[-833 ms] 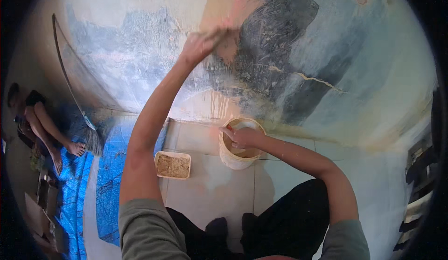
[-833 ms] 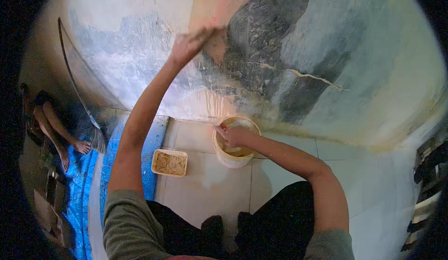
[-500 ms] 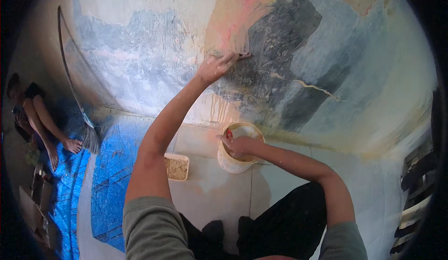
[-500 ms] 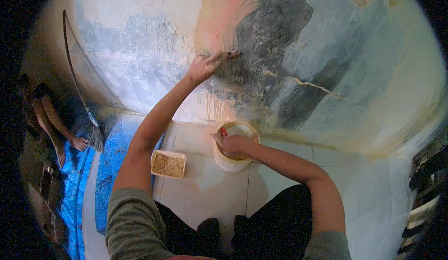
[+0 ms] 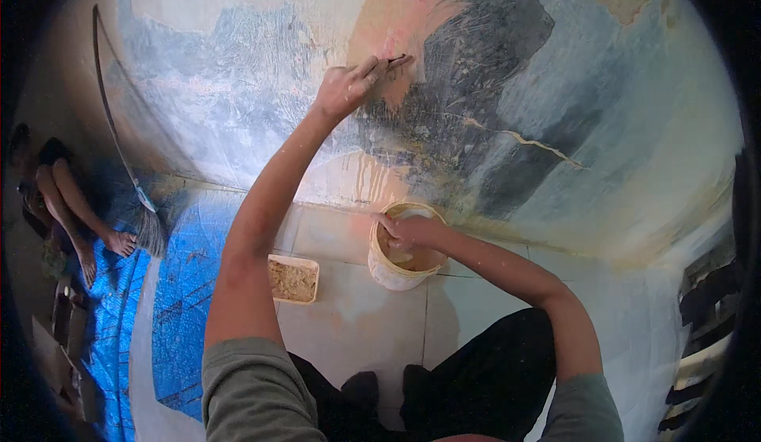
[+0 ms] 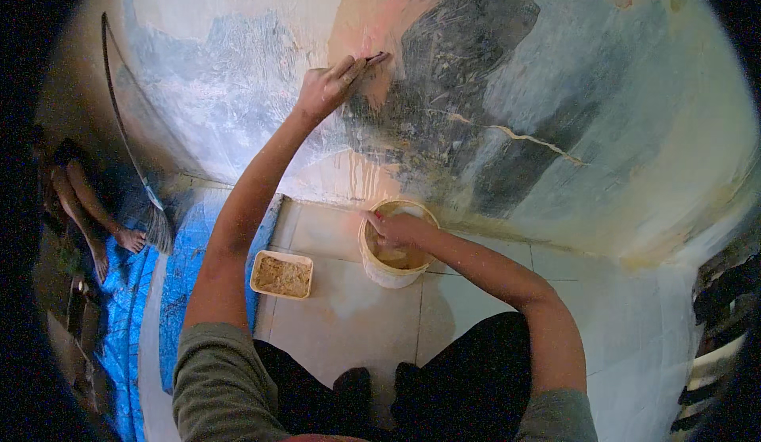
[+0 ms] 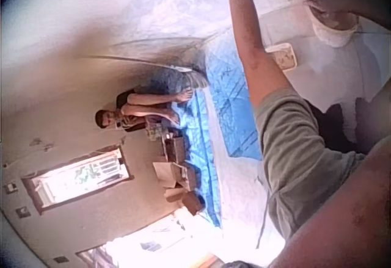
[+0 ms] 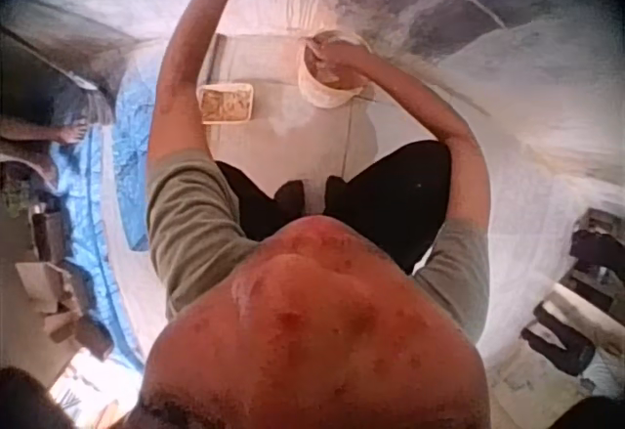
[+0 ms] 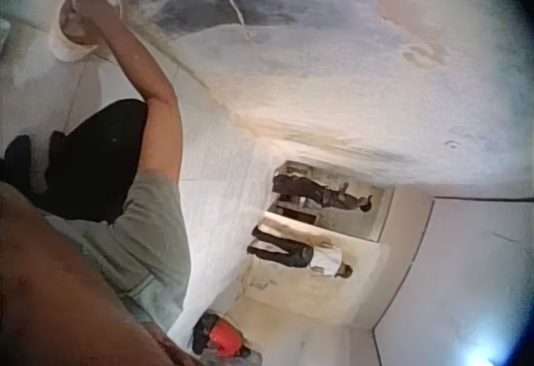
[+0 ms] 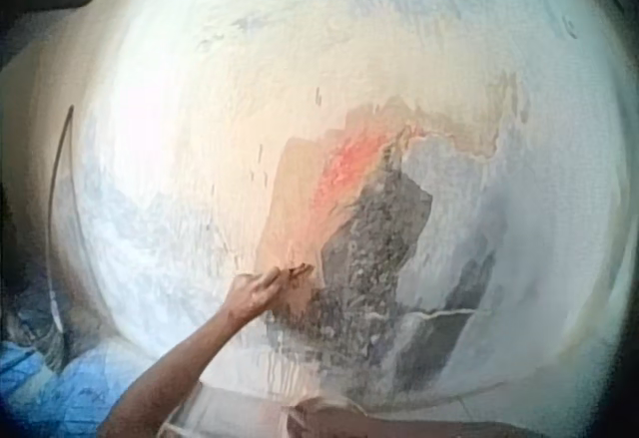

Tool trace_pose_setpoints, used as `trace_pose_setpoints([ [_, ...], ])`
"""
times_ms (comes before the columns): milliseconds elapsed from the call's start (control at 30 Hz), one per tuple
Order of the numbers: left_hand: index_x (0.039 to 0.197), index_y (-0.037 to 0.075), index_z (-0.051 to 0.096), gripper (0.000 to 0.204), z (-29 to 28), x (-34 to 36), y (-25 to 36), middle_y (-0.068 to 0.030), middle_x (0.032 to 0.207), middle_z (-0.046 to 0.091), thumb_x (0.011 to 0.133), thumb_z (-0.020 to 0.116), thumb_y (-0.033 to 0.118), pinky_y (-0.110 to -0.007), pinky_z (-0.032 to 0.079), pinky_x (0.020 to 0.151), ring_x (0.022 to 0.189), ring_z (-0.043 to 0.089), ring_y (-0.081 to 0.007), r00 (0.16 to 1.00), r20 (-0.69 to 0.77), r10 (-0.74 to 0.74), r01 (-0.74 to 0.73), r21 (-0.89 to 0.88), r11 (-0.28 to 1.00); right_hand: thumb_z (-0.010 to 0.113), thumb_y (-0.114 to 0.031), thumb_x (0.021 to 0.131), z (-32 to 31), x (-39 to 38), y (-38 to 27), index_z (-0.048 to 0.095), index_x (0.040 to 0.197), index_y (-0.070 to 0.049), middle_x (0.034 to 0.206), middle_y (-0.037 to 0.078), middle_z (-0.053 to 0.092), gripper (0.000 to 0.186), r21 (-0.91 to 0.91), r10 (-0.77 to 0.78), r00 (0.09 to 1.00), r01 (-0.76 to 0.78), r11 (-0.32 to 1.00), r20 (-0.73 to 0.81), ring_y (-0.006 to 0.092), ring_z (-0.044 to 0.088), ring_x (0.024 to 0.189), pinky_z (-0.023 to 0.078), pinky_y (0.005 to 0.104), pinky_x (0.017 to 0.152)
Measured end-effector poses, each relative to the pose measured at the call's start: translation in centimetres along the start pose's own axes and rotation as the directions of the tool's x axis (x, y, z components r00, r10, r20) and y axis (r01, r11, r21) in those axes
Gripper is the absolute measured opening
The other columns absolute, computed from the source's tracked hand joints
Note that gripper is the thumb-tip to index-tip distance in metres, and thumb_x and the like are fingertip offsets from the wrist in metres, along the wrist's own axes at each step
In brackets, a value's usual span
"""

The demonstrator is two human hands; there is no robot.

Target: Applying a layer of wall putty or plaster to a damaged wall surface using hands and a brush.

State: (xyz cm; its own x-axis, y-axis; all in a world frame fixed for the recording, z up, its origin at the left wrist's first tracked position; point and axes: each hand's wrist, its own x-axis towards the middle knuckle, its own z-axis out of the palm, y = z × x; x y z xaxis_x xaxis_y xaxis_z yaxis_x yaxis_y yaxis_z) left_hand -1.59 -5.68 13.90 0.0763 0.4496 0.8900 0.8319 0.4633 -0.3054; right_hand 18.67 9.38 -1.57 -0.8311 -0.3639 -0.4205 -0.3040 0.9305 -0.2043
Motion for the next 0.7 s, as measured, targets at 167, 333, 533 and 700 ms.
trace_pose_setpoints([
  [167,0.104,0.01,0.059,0.031,0.8,3.5,-1.5,-0.0062,0.096,0.059,0.072,0.061,0.007,-0.036,0.046,0.045,0.055,0.06,-0.0247,0.966,-0.181,-0.183,0.18,-0.033,0.983,0.057,-0.026,0.083,0.3,1.1,-0.3,0.007,0.143,-0.01,0.095,0.026,0.06,0.08,-0.02,-0.033,0.999,0.033,0.999,0.013,0.0373,0.06,0.066,0.045,0.0442,0.056],
  [333,0.104,0.01,0.059,0.031,1.2,-0.5,2.0,-0.004,0.093,0.06,0.073,0.061,0.007,-0.033,0.047,0.043,0.055,0.061,-0.0259,0.979,-0.199,0.039,-0.056,-0.078,0.995,0.058,-0.023,0.082,0.7,0.2,0.6,0.005,0.141,0.0,0.078,0.024,0.063,0.083,-0.003,-0.091,0.995,0.091,0.996,-0.05,0.0394,0.061,0.069,0.048,0.0472,0.062],
  [533,0.109,0.01,0.058,0.035,0.7,1.9,-0.4,-0.0038,0.09,0.06,0.074,0.06,0.007,-0.035,0.045,0.04,0.053,0.06,-0.0236,0.961,-0.256,-0.101,0.082,-0.083,0.993,0.058,-0.023,0.082,-0.3,0.3,-0.1,-0.003,0.142,-0.003,0.079,0.027,0.062,0.088,0.074,0.063,0.995,-0.068,0.995,0.078,0.0418,0.061,0.071,0.047,0.0488,0.064],
  [700,0.112,0.009,0.056,0.038,-0.5,2.3,-0.1,-0.0045,0.089,0.058,0.073,0.06,0.007,-0.036,0.045,0.041,0.052,0.059,-0.0228,0.964,-0.256,-0.078,0.043,-0.138,0.989,0.058,-0.023,0.082,0.4,-0.1,-0.7,-0.004,0.143,-0.004,0.081,0.028,0.061,0.088,0.051,-0.068,0.997,0.069,0.996,-0.025,0.0416,0.061,0.071,0.047,0.0491,0.064],
])
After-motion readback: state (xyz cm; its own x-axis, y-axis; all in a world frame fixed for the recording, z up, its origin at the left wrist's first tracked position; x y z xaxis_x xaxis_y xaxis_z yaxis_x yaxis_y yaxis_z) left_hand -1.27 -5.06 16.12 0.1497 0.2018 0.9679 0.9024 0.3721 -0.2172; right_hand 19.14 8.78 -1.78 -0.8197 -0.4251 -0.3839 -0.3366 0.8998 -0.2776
